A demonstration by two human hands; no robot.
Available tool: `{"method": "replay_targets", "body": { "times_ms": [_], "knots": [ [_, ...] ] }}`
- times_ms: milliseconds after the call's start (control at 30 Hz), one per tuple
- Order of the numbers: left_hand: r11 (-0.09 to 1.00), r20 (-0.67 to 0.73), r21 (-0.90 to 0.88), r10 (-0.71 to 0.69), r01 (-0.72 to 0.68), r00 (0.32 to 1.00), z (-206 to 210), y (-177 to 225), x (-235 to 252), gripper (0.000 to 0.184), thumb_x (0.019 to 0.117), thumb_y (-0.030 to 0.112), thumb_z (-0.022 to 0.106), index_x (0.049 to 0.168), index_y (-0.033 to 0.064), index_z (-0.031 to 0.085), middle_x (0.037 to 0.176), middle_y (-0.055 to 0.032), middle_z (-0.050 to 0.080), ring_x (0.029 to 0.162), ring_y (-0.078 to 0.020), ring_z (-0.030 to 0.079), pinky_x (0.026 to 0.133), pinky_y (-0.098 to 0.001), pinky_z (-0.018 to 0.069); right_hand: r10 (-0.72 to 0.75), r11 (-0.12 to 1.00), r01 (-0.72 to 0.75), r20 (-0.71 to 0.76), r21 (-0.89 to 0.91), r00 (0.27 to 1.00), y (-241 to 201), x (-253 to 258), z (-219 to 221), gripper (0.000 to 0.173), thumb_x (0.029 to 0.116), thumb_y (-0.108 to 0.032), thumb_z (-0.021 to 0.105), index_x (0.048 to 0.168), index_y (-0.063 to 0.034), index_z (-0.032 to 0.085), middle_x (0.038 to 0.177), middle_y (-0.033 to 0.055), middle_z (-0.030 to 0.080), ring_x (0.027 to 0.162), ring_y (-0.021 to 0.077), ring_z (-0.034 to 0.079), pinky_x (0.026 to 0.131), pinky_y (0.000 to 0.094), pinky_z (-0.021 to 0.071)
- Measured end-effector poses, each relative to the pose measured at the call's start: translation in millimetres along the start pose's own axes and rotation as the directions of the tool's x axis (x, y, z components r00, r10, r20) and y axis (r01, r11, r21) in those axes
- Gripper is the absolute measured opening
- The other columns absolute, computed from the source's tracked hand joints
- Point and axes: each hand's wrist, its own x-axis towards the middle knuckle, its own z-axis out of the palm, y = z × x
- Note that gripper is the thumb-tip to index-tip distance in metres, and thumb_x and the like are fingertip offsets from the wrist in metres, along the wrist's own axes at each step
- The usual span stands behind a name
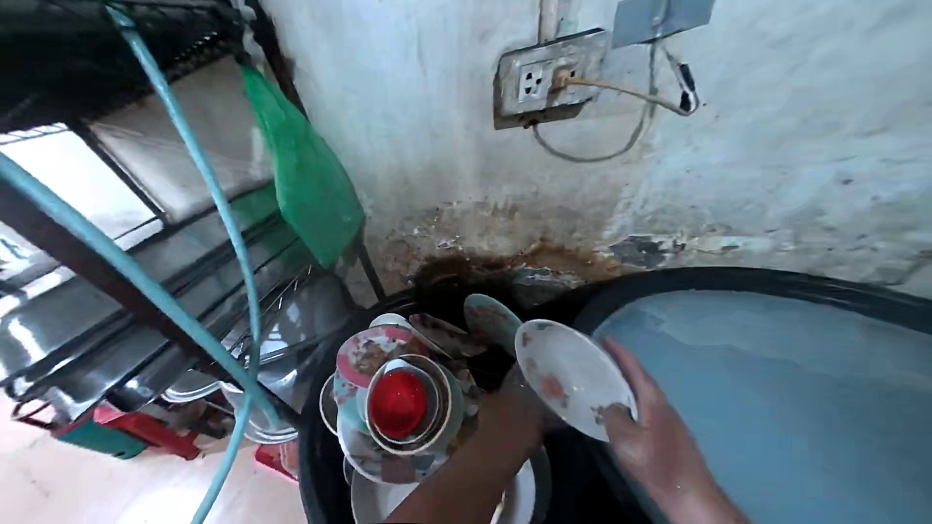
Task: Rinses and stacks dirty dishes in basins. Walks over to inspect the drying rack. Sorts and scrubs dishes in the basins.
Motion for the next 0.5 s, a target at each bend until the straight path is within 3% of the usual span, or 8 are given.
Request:
{"method": "replay_targets", "body": {
  "times_ms": [67,133,200,267,300,400,500],
  "knots": [
    [0.994,0.003,-0.094,0.048,-0.047,0.999,-1.8,-18.1,10.7,0.037,0.1023,0.022,0.058,0.134,0.0036,0.063,0.136,-0.0226,0.062,0.127,-0.0416,0.059,0.103,-0.0647,0.0472,-0.293,0.941,0.284,-0.023,-0.185,0.956,4.3,3.6,14.1,0.065,0.0826,0.004,0.048,0.147,0.0055,0.048,0.147,0.0288,0.051,0.132,0.0432,0.055,0.105,0.0542,0.0496],
    [0.912,0.017,-0.410,0.022,-0.013,1.000,-17.0,-30.3,3.5,0.038,0.1033,0.015,0.058,0.138,-0.0010,0.060,0.138,-0.0236,0.061,0.130,-0.0368,0.057,0.110,-0.0548,0.0431,-0.436,0.876,0.419,-0.021,-0.241,0.900,7.4,1.8,15.0,0.059,0.0842,0.005,0.048,0.143,0.0078,0.052,0.145,0.0300,0.053,0.131,0.0434,0.057,0.105,0.0515,0.0508],
    [0.647,-0.023,-0.762,-0.070,0.028,0.997,-26.0,-39.4,-12.0,0.040,0.1038,0.015,0.057,0.139,-0.0026,0.056,0.135,-0.0225,0.061,0.123,-0.0305,0.060,0.104,-0.0478,0.0489,-0.404,0.894,0.401,0.030,-0.199,0.914,9.3,-7.8,-0.9,0.056,0.0877,0.009,0.047,0.144,0.0122,0.048,0.147,0.0344,0.048,0.135,0.0457,0.052,0.111,0.0522,0.0456],
    [0.484,-0.121,-0.874,-0.113,-0.052,0.986,-40.7,-40.7,-37.9,0.038,0.1038,0.015,0.057,0.139,-0.0005,0.055,0.132,-0.0196,0.062,0.115,-0.0254,0.063,0.096,-0.0437,0.0527,-0.329,0.929,0.330,0.036,-0.168,0.944,20.7,-17.7,-22.3,0.056,0.0902,0.009,0.046,0.145,0.0176,0.041,0.149,0.0401,0.042,0.139,0.0504,0.045,0.116,0.0544,0.0396],
    [0.508,-0.192,-0.855,-0.119,-0.107,0.974,-49.4,-41.3,-53.4,0.036,0.1035,0.014,0.057,0.137,-0.0007,0.057,0.132,-0.0179,0.063,0.115,-0.0225,0.063,0.097,-0.0405,0.0529,-0.287,0.944,0.287,0.026,-0.164,0.958,29.7,-22.4,-33.4,0.057,0.0911,0.008,0.045,0.146,0.0194,0.037,0.150,0.0421,0.038,0.141,0.0514,0.042,0.117,0.0538,0.0372],
    [0.798,-0.449,-0.570,-0.102,-0.197,0.888,-61.6,-59.8,-98.7,0.030,0.1013,0.013,0.059,0.127,0.0019,0.070,0.127,-0.0138,0.069,0.120,-0.0189,0.065,0.107,-0.0371,0.0494,-0.149,0.966,0.146,0.003,-0.212,0.989,61.3,-37.6,-68.1,0.061,0.0901,0.011,0.044,0.149,0.0201,0.031,0.153,0.0429,0.032,0.144,0.0503,0.037,0.122,0.0482,0.0317],
    [0.964,-0.677,-0.196,-0.003,-0.177,0.736,-41.9,-107.1,-120.6,0.025,0.0999,0.014,0.060,0.118,0.0074,0.077,0.115,-0.0111,0.074,0.113,-0.0220,0.069,0.103,-0.0404,0.0532,-0.124,0.951,0.103,-0.053,-0.292,0.991,108.3,-52.1,-96.1,0.055,0.0935,0.008,0.047,0.147,0.0177,0.036,0.149,0.0378,0.042,0.141,0.0422,0.045,0.119,0.0419,0.0360]
  ]
}}
